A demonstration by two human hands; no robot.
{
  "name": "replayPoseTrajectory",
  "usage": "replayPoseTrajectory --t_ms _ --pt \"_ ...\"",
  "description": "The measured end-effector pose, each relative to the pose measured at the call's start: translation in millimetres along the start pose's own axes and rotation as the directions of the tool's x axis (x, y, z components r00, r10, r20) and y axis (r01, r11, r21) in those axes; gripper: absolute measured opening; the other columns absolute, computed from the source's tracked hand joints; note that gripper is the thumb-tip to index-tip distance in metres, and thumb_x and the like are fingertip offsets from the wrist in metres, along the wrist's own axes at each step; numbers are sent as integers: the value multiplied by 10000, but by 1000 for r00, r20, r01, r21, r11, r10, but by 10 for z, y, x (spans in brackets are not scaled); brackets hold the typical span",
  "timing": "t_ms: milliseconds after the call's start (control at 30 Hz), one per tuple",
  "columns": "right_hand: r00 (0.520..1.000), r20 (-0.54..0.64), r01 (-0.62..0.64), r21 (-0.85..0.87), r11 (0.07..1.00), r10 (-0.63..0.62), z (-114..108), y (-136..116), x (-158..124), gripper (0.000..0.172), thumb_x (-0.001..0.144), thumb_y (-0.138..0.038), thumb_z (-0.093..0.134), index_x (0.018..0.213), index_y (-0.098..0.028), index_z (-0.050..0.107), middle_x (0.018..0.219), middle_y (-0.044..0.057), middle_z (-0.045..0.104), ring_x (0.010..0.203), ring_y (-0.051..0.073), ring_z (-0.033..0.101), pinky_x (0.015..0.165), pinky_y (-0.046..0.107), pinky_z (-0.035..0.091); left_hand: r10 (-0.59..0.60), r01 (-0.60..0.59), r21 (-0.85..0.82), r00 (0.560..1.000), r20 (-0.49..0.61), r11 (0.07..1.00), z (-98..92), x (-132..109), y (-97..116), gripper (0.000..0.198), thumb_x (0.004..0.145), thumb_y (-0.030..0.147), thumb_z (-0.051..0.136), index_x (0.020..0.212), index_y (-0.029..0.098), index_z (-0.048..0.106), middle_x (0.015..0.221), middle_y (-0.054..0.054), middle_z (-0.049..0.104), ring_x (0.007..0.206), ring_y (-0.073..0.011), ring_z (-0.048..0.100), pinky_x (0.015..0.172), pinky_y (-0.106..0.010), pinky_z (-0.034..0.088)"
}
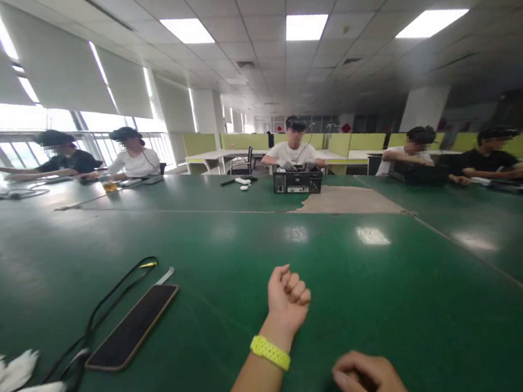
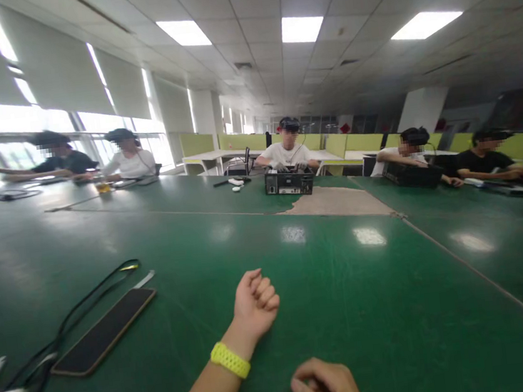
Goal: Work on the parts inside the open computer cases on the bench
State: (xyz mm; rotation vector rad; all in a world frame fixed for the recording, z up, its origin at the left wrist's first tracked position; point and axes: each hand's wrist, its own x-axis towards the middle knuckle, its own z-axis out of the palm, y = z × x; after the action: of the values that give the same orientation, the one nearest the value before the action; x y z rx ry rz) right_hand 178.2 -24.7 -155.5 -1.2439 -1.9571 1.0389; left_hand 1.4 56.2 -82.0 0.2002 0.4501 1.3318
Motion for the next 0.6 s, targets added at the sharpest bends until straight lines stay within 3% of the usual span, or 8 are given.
replayPoseTrajectory --t_ms 100,233,433,533,600 --pt "992 123 -38 243 969 8 162 -389 18 456 716 -586 573 824 -148 644 567 -19 466 520 76 380 502 212 287 19 14 -275 993 119 961 318 -61 43 430 779 229 467 489 198 151 471 84 36 377 -66 32 371 -220 72" --pt "994 112 -34 403 914 -12 289 -707 18 475 665 -591 625 733 -121 611 554 -18 471 464 56 367 447 195 284 50 24 -370 980 190 929 481 -226 31 408 773 211 479 489 196 187 476 84 53 373 -65 49 375 -218 73" --pt "999 34 11 412 911 -27 398 -870 88 534 708 -643 565 590 -123 527 476 -24 453 397 37 349 393 184 243 129 -44 -366 969 213 930 471 -356 75 395 781 216 448 504 197 167 478 77 57 385 -70 48 383 -224 79" --pt "999 -31 -12 336 942 23 446 -904 138 568 723 -659 543 512 -137 463 431 -40 397 384 27 321 376 177 212 135 -87 -264 976 170 961 437 -359 73 399 785 240 434 522 200 136 461 75 70 385 -73 51 387 -229 87" --pt "1000 13 -30 342 939 27 448 -879 166 562 731 -651 541 538 -124 500 441 -34 422 383 28 343 377 170 226 148 -120 -184 978 144 976 387 -337 78 401 781 252 432 535 202 120 448 76 88 379 -72 67 389 -231 100"
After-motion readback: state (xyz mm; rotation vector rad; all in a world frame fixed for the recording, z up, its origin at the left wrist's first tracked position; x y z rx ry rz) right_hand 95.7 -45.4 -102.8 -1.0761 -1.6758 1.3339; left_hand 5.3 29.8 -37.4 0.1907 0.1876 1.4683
